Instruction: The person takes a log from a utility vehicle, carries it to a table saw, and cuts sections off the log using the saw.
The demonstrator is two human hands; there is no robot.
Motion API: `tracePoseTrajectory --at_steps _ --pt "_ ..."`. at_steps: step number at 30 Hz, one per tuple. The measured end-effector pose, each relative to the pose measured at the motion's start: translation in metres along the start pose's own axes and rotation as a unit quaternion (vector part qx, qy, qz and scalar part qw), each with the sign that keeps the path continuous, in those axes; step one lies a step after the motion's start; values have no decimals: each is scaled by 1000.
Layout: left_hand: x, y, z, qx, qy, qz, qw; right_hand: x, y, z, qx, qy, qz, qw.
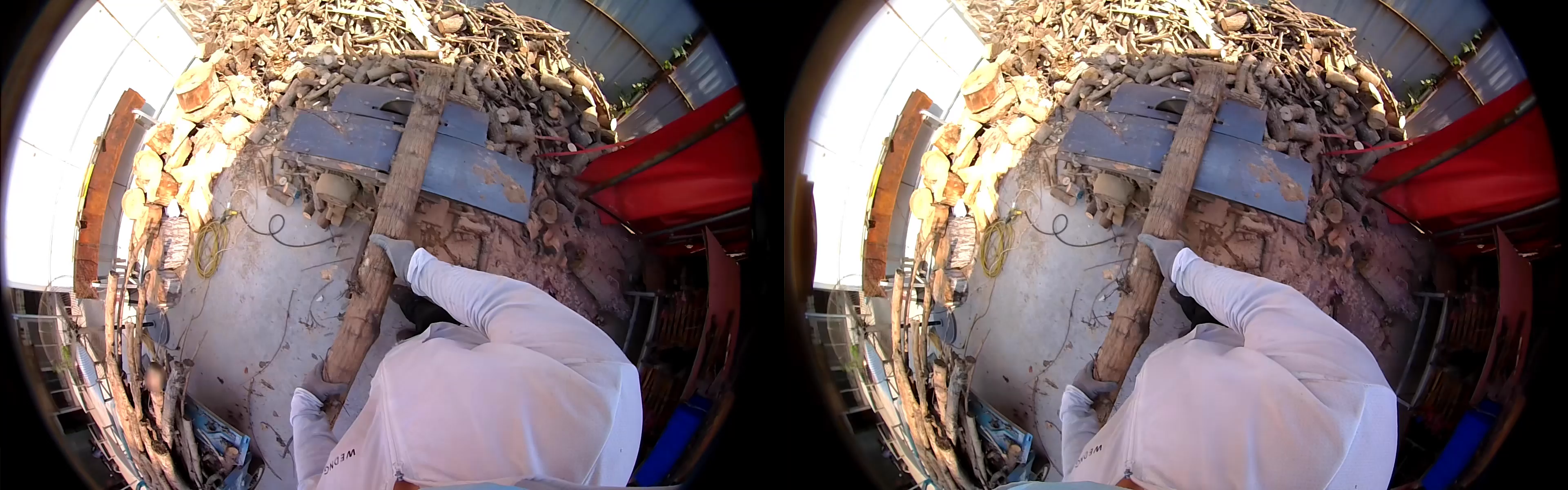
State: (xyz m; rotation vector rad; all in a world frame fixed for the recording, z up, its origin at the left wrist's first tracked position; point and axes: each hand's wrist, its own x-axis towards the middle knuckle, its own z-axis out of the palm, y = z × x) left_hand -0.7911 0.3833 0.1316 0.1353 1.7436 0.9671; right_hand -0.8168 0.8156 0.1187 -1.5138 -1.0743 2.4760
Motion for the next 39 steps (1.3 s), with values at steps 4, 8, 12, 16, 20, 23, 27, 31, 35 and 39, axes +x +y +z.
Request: tracePoseTrajectory --at_steps 4,8,12,16,20,23,27,31,35,39 --pt "-14 20 7 134 60 -45 988 12 5 -6 96 -85 63 990" --pt "-33 59 29 168 114 -47 978 27 18 -16 125 -129 40 983" --pt "-25 27 37 166 169 -21 971 21 18 -22 158 -160 63 972" --pt "-22 16 41 120 190 -41 974 28 22 -21 177 -166 87 966" --pt "-15 23 31 195 147 -37 969 30 24 -21 165 -154 91 970" --pt "-20 48 29 156 107 -37 981 30 25 -15 143 -108 48 983" --pt "-20 61 20 83 41 -63 994 31 26 -11 107 -63 7 992" --pt "-18 59 17 148 56 -58 986 25 22 -12 98 -41 39 994" --pt "-11 44 29 106 57 -38 992 31 40 -44 156 -117 15 981" --pt "-6 31 51 99 10 -13 995 14 38 -79 159 -101 53 981"
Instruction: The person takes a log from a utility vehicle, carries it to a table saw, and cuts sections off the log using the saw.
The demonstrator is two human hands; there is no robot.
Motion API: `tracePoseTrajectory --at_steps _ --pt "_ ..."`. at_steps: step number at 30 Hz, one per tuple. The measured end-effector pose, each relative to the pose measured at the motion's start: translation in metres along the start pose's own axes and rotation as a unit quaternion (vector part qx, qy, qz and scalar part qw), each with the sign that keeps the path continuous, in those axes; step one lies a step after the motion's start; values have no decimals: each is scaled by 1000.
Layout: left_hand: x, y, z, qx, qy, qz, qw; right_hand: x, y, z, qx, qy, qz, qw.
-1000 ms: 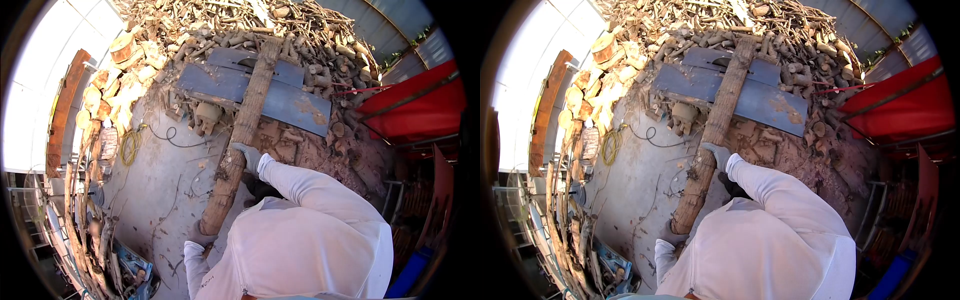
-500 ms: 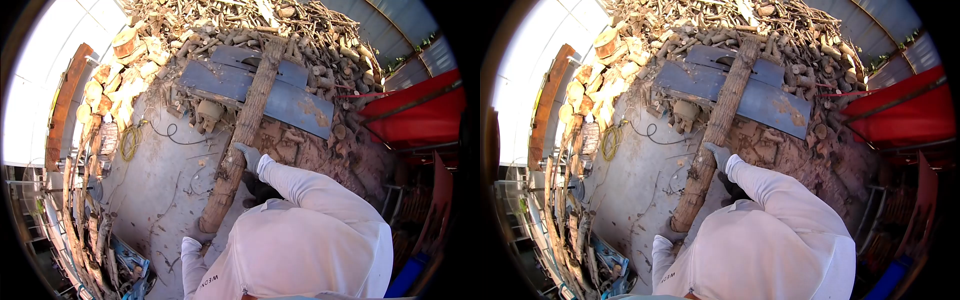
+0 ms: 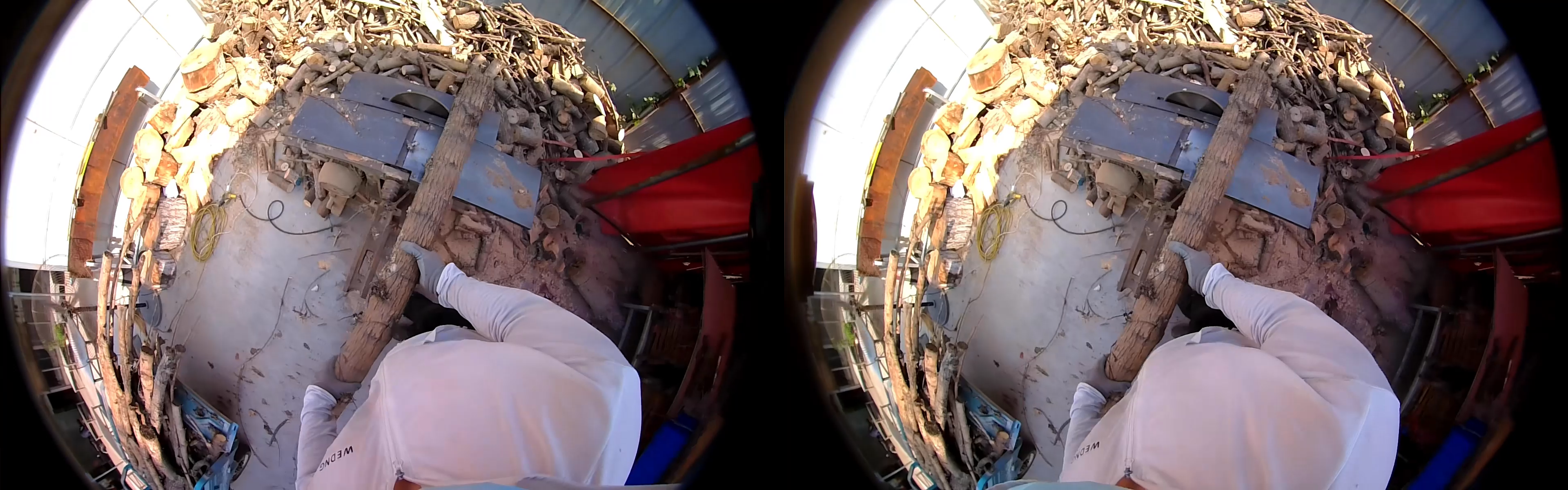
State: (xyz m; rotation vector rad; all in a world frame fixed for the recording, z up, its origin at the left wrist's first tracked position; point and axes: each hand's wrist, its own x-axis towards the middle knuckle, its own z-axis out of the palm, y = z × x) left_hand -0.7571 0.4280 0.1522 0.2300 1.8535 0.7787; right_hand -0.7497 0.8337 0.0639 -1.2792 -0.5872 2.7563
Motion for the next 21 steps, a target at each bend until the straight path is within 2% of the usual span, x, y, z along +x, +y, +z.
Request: tracePoseTrajectory --at_steps 4,7,8,9,10,12,14,16,17,19,21 --pt "11 -27 18 -72 -11 36 997 -19 -8 11 -48 55 -55 996" --pt "17 -50 16 -99 -65 30 993 -59 -24 41 -104 84 -88 987" --pt "20 -60 12 -100 -95 0 990 -67 -28 49 -145 99 -112 978" --pt "21 -66 11 -100 -125 -30 987 -67 -27 47 -126 76 -107 983" --pt "13 -47 7 -102 -124 -31 987 -68 -25 43 -128 76 -105 983" --pt "1 -11 -5 -197 -197 -18 960 -66 -23 29 -156 66 -173 970" --pt "5 -22 -12 -214 -211 -12 954 -52 -18 6 -160 43 -137 977" --pt "5 -25 -16 -229 -225 -7 947 -61 -15 2 -24 3 -47 999" --pt "6 -26 -18 -245 -235 -10 941 -54 -9 0 -23 1 -48 999" --pt "6 -23 -22 -258 -244 -15 935 -37 7 3 140 -117 6 983" --pt "7 -24 -28 -278 -247 -12 928 -24 11 5 123 -122 -8 985"
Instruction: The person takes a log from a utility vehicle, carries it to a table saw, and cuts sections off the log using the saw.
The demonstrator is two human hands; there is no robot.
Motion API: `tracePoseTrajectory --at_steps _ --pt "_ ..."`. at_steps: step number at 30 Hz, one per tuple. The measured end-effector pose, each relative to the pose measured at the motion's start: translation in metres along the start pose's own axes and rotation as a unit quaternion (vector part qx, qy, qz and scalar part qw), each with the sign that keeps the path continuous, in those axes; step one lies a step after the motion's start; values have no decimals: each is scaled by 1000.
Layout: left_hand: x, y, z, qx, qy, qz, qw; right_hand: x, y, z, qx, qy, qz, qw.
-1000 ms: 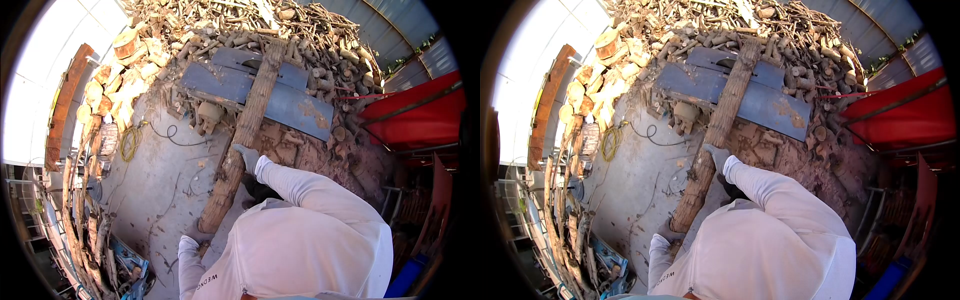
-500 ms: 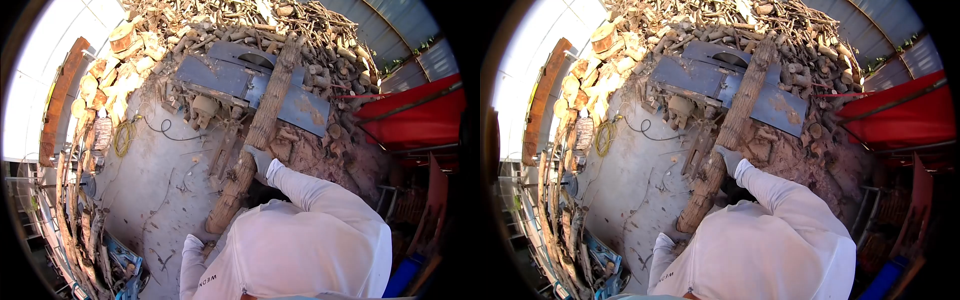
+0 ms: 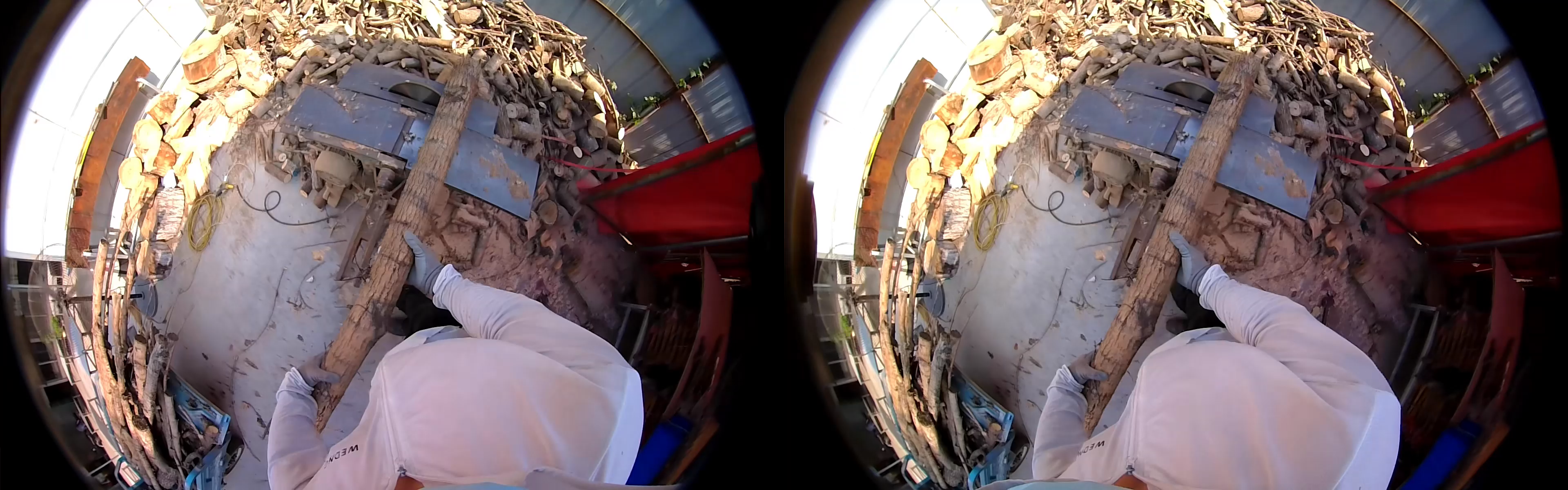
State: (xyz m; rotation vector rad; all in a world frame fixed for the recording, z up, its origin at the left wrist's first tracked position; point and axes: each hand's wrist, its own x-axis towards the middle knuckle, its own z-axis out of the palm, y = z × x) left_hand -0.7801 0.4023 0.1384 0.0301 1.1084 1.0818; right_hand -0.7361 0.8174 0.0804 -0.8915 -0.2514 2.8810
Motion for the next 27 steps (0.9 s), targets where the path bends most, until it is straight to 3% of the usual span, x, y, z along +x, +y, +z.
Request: tracePoseTrajectory --at_steps 5,10,15,18,20,25,27 --pt "-3 -10 -8 33 45 24 998 27 12 -13 -53 29 -22 998" --pt "-8 -6 15 146 171 47 973 42 26 -7 -216 148 -177 949" --pt "-9 -4 31 294 287 65 909 49 27 -2 -295 232 -140 916" --pt "-6 -19 31 296 364 57 881 51 28 9 -365 285 -127 877" --pt "-7 -15 34 289 361 30 886 46 24 18 -412 316 -128 845" --pt "2 -25 12 218 292 25 931 7 9 49 -215 124 -84 965" --pt "4 -32 -3 135 213 34 967 3 7 42 -237 118 -90 960"
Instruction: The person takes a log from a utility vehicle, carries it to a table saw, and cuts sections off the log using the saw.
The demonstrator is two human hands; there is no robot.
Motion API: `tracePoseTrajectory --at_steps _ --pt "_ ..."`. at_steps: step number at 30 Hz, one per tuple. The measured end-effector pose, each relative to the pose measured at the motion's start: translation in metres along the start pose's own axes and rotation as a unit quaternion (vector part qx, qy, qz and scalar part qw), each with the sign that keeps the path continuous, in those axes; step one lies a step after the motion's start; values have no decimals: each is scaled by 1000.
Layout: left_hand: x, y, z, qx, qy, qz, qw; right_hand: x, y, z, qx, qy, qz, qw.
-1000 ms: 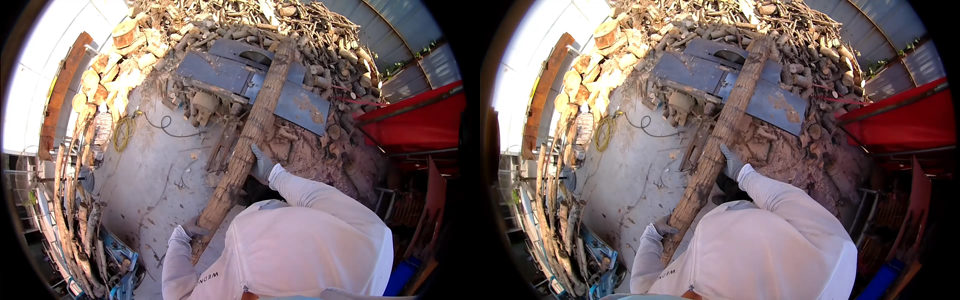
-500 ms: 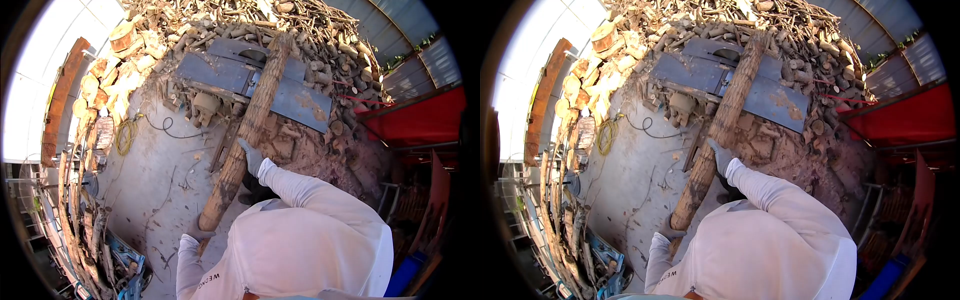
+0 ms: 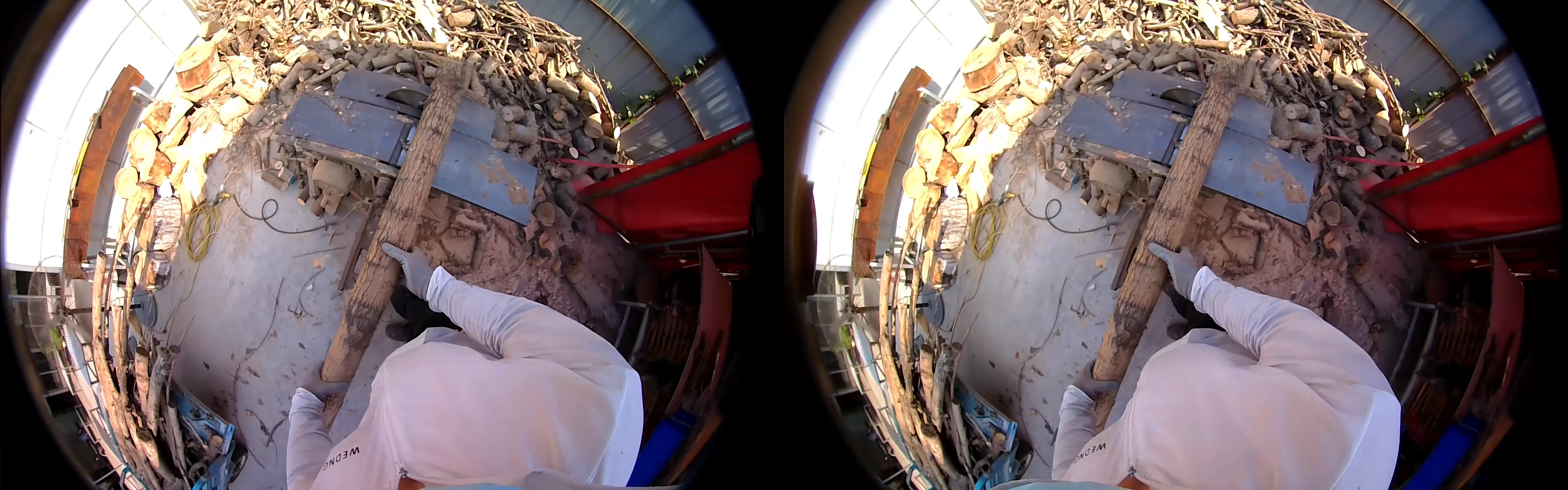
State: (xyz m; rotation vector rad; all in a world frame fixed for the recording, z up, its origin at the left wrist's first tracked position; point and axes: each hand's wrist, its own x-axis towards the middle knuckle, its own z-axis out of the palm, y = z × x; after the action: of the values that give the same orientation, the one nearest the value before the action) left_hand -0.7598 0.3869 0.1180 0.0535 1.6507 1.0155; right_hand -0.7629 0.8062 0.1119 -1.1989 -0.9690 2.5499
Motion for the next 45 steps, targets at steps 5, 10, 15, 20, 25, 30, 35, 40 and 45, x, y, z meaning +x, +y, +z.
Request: tracePoseTrajectory --at_steps 5,10,15,20,25,30,35,40,45 --pt "1 -11 -8 -15 -16 13 1000 19 12 -12 -31 -22 0 999" --pt "4 -25 -13 -66 -59 -18 996 21 16 -3 -49 1 -53 997" --pt "14 -56 -14 -169 -137 -73 973 28 22 -4 -28 17 -32 999" --pt "11 -46 -15 -199 -182 -86 959 43 34 -13 -66 4 -29 997" --pt "-8 -14 -7 -190 -163 -80 965 -8 0 17 18 -3 -26 999" --pt "-25 -28 -1 -93 -113 -28 989 -21 24 -28 57 -39 12 998" --pt "-21 -2 32 -86 -99 -41 991 -22 6 -45 74 7 50 996" --pt "27 48 49 -69 -82 -20 994 32 -50 -55 32 12 -51 998" --pt "31 88 51 -91 -96 120 984 61 -86 -59 119 -11 -37 992"
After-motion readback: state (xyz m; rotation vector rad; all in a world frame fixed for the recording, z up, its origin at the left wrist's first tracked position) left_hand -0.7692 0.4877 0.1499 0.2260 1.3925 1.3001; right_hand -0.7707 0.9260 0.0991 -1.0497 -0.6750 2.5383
